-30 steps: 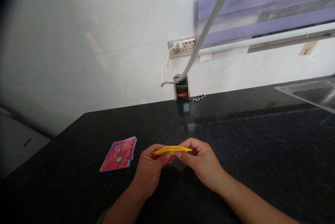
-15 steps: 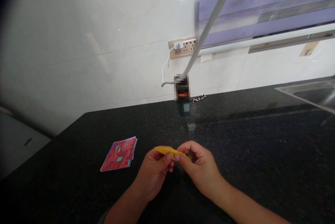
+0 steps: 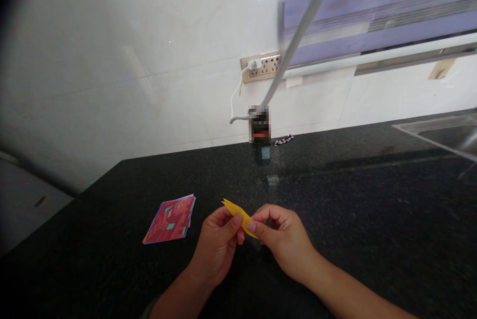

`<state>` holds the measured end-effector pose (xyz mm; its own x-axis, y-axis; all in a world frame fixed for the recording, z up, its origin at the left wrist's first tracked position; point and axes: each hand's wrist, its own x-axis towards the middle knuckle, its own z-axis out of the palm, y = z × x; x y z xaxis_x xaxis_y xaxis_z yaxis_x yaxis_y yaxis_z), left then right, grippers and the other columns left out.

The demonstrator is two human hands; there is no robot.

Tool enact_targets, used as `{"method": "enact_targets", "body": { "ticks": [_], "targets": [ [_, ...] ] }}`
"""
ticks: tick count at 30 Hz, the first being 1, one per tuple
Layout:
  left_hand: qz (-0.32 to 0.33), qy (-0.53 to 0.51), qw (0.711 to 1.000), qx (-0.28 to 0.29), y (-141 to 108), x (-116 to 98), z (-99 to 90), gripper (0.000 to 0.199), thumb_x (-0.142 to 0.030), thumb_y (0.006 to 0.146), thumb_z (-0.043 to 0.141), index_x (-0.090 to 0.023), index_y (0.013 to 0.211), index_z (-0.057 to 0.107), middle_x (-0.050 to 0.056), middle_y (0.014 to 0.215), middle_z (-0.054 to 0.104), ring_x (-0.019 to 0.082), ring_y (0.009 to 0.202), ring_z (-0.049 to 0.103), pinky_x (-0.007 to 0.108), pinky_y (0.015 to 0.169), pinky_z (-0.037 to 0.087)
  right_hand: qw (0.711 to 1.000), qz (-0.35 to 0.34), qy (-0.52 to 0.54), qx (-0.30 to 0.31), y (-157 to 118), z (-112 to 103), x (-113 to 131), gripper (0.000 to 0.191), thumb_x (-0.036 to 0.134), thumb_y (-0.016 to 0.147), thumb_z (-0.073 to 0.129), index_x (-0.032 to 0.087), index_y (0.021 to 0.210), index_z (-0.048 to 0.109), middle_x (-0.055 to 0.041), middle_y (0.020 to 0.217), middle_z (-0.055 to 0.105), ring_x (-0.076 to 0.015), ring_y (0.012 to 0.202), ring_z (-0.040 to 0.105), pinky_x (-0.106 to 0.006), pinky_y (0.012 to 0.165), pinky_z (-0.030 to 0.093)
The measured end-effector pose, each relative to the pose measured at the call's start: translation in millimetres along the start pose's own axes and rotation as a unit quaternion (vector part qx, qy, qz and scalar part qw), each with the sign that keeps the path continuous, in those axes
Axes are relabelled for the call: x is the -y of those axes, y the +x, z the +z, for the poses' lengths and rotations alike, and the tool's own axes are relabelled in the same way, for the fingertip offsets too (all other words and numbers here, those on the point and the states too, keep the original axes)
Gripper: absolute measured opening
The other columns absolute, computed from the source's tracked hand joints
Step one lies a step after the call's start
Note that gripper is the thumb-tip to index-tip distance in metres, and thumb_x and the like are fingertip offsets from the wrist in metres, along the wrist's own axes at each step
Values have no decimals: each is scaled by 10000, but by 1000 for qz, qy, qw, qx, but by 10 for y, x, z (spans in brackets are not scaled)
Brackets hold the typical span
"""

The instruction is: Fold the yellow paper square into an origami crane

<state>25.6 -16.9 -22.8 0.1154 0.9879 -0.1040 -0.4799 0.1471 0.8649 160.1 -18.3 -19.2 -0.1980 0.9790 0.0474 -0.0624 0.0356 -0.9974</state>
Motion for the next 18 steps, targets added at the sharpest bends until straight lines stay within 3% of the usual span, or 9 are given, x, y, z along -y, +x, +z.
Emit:
{"method": "enact_targets", "body": {
  "ticks": [4, 7, 11, 18],
  "targets": [
    [-50, -42, 998, -10, 4, -20, 11, 131, -228, 666, 651, -111, 687, 598, -9, 544, 580, 39, 426, 482, 129, 404, 350, 999, -47, -15, -6, 14, 9, -29, 125, 264, 697, 636, 158, 647, 594, 4, 646, 557, -105, 589, 496, -223, 550, 406],
    [-48, -53, 997, -7, 11, -33, 0, 135, -235, 664, 656, -114, 678, 595, 1, 584, 603, 47, 474, 515, 138, 465, 392, 996, -68, -49, 14, 18, -1, -11, 119, 263, 729, 596, 163, 666, 607, -10, 684, 561, -119, 627, 505, -234, 571, 415],
    [-33, -41, 999, 10, 11, -38, -16, 118, -226, 678, 643, -117, 672, 598, -13, 553, 577, 44, 467, 491, 147, 479, 385, 995, -44, -77, 33, 17, -37, 44, 182, 307, 778, 529, 160, 703, 606, -7, 672, 538, -102, 576, 470, -213, 514, 399],
    [-48, -50, 995, 71, 18, -14, -30, 126, -215, 747, 565, -109, 679, 576, -18, 488, 523, 39, 430, 442, 147, 457, 334, 996, 1, -20, 84, 14, -57, 92, 245, 374, 780, 511, 150, 697, 565, 0, 613, 558, -95, 529, 465, -215, 507, 382]
  ]
}}
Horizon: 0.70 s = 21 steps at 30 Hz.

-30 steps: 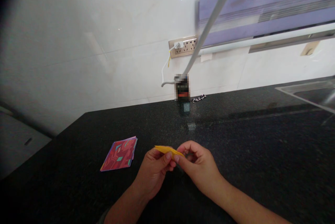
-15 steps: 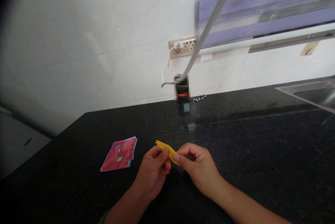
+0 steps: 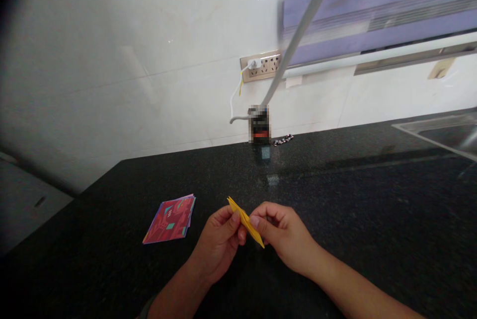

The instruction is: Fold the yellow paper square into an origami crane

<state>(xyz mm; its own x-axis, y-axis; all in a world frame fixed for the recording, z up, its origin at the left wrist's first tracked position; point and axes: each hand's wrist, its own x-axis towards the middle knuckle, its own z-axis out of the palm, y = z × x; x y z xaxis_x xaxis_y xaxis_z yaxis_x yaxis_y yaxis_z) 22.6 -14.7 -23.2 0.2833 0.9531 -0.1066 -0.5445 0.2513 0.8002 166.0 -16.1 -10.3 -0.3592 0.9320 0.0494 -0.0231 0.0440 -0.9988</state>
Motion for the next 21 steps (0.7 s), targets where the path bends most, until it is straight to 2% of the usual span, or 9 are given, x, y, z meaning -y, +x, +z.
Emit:
{"method": "enact_targets", "body": {
  "ticks": [4, 8, 11, 14, 17, 21],
  "targets": [
    [-5, -2, 1000, 24, 10, 0, -4, 74, -186, 715, 601, -112, 719, 591, -11, 557, 545, 41, 473, 459, 153, 488, 351, 1000, 4, 6, -8, 0, 7, -22, 237, 365, 791, 495, 148, 720, 557, -8, 609, 576, -103, 532, 488, -220, 503, 388],
    [-23, 11, 1000, 9, 4, -4, -7, 105, -187, 682, 635, -111, 751, 615, 4, 603, 567, 56, 518, 488, 177, 539, 390, 990, -54, -109, -73, -8, -20, -69, 167, 300, 804, 485, 166, 763, 576, -21, 648, 595, -120, 564, 525, -227, 507, 415],
    [-18, 16, 1000, -2, 0, -5, -8, 113, -198, 682, 635, -112, 754, 625, 4, 593, 566, 57, 510, 483, 177, 529, 392, 945, -169, -263, -98, -18, -67, -69, 99, 224, 786, 510, 201, 810, 603, -35, 718, 630, -146, 645, 567, -258, 586, 445],
    [-3, 19, 1000, -4, 2, -1, -8, 106, -193, 681, 636, -120, 757, 633, 8, 619, 579, 61, 529, 495, 181, 541, 401, 898, -254, -351, -78, -20, -116, -41, 118, 179, 781, 512, 211, 841, 610, -49, 766, 652, -156, 693, 586, -271, 629, 451],
    [-4, 22, 1000, -6, 7, 4, -7, 122, -198, 659, 658, -126, 755, 641, 13, 666, 593, 66, 553, 508, 193, 562, 415, 885, -267, -375, -70, -15, -140, -19, 129, 174, 789, 501, 211, 855, 605, -48, 747, 651, -154, 674, 585, -267, 611, 452],
    [-15, 21, 1000, -14, 6, 10, -3, 142, -192, 631, 683, -126, 748, 638, 14, 664, 607, 73, 559, 525, 204, 571, 423, 893, -243, -373, -62, -26, -132, -7, 145, 173, 810, 457, 205, 828, 597, -40, 716, 626, -149, 658, 567, -263, 599, 436]
  ]
}}
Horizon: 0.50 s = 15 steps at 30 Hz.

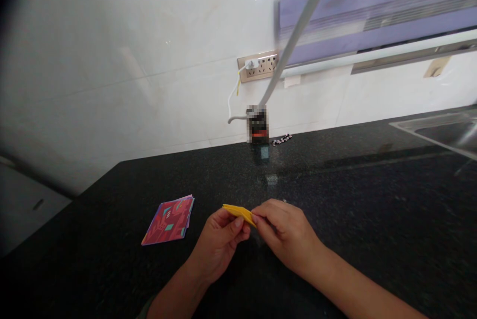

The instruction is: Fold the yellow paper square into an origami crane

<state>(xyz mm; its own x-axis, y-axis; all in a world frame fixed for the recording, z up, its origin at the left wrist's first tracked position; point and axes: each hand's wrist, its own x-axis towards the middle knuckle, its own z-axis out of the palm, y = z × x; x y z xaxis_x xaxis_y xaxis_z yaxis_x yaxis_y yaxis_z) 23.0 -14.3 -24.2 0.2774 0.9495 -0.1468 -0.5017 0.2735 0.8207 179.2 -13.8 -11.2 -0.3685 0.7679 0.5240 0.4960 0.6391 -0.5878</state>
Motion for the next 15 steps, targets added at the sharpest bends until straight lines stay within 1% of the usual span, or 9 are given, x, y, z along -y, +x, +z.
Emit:
{"method": "enact_targets", "body": {
  "ticks": [3, 6, 9, 12, 15],
  "targets": [
    [2, 1, 1000, 1, -7, 7, 5, 142, -169, 620, 692, -123, 741, 635, 14, 657, 614, 72, 561, 533, 198, 568, 419, 1000, 25, 16, 5, -4, 4, 28, 136, 174, 814, 448, 191, 784, 580, -35, 704, 596, -147, 659, 549, -262, 608, 422],
    [3, 2, 1000, 8, -17, 7, 12, 131, -164, 628, 686, -123, 741, 635, 10, 652, 613, 68, 562, 533, 194, 572, 417, 994, 88, 67, 15, -1, 20, 46, 160, 199, 828, 432, 186, 725, 554, -22, 681, 566, -138, 633, 532, -251, 587, 417],
    [1, 7, 1000, 13, -25, -3, 20, 131, -179, 627, 687, -123, 733, 635, 5, 628, 605, 68, 548, 528, 196, 564, 415, 981, 145, 130, 23, 5, 47, 43, 188, 235, 843, 415, 186, 709, 538, -9, 661, 549, -127, 608, 519, -230, 551, 412],
    [15, -2, 1000, 1, -26, -14, 24, 123, -189, 636, 679, -130, 729, 625, 0, 638, 605, 69, 557, 531, 193, 567, 420, 977, 150, 150, 8, 7, 69, 41, 141, 268, 819, 467, 187, 740, 551, -6, 678, 546, -119, 592, 502, -216, 521, 401],
    [28, -17, 999, -20, -23, -15, 23, 127, -193, 647, 669, -148, 747, 604, -2, 696, 615, 80, 609, 554, 202, 601, 436, 983, 134, 128, 1, 4, 81, 48, 92, 276, 758, 559, 196, 802, 574, -2, 688, 551, -115, 576, 488, -212, 498, 390]
  ]
}}
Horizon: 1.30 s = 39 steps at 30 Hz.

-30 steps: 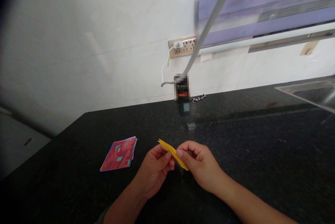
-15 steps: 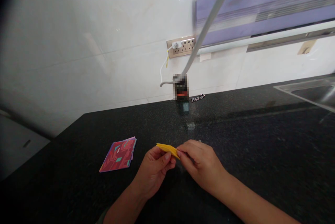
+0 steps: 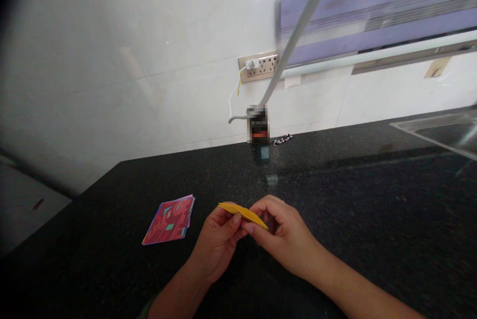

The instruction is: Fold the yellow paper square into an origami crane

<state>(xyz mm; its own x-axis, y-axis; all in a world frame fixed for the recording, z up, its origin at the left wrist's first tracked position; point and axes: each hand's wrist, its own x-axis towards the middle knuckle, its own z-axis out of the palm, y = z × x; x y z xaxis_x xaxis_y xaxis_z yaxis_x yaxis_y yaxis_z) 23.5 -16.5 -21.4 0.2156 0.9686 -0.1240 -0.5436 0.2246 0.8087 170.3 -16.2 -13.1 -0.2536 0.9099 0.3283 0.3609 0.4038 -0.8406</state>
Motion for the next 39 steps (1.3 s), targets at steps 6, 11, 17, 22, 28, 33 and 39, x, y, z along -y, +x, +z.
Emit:
{"method": "enact_targets", "body": {
  "ticks": [6, 11, 17, 22, 28, 33, 39],
  "targets": [
    [37, 73, 997, -15, 10, -4, -28, 141, -212, 674, 640, -148, 764, 552, -30, 586, 560, 57, 490, 494, 151, 441, 372, 1000, 21, 11, -12, 4, -3, -50, 102, 243, 795, 507, 203, 842, 588, -13, 727, 588, -133, 624, 528, -234, 554, 423],
    [50, 172, 983, -32, 10, -75, -45, 338, -200, 651, 652, -170, 952, 501, 4, 743, 609, 28, 340, 445, 132, 295, 262, 998, -53, -36, 10, 40, -83, -39, 118, 179, 810, 480, 200, 837, 593, -30, 776, 591, -151, 724, 544, -264, 640, 429],
    [27, 228, 972, -41, 2, -95, -47, 236, -224, 687, 609, -122, 890, 545, 52, 769, 617, 63, 395, 519, 142, 320, 320, 981, -143, -131, 20, 46, -123, -30, 149, 131, 816, 453, 195, 874, 575, -42, 772, 595, -163, 743, 529, -302, 677, 409],
    [85, 317, 940, -91, 15, -83, -77, 205, -243, 624, 661, -138, 799, 639, 29, 767, 571, 58, 456, 497, 157, 364, 333, 962, -181, -203, -7, 44, -117, -103, 163, 127, 815, 442, 177, 906, 567, -63, 806, 593, -175, 751, 517, -317, 675, 408],
    [43, 371, 924, -86, -14, -117, -39, 394, -303, 699, 591, -157, 1064, 572, -32, 488, 535, 71, 390, 463, 172, 387, 342, 944, -204, -259, -18, 33, -109, -156, 188, 111, 812, 433, 163, 909, 585, -73, 817, 597, -181, 738, 520, -324, 662, 407],
    [-52, 254, 965, -39, -33, -105, 19, 338, -271, 714, 582, -102, 1004, 541, 90, 755, 667, 158, 624, 629, 210, 498, 450, 968, -175, -182, -2, 24, -94, -113, 180, 107, 816, 437, 173, 895, 585, -57, 811, 594, -166, 755, 528, -306, 675, 417],
    [-23, 216, 975, -38, -16, -72, -1, 217, -263, 714, 595, -95, 851, 592, 97, 785, 674, 152, 696, 632, 220, 588, 473, 999, -31, -28, -17, 46, -49, -87, 125, 166, 811, 479, 184, 787, 601, -31, 743, 580, -142, 701, 552, -261, 635, 446]
  ]
}}
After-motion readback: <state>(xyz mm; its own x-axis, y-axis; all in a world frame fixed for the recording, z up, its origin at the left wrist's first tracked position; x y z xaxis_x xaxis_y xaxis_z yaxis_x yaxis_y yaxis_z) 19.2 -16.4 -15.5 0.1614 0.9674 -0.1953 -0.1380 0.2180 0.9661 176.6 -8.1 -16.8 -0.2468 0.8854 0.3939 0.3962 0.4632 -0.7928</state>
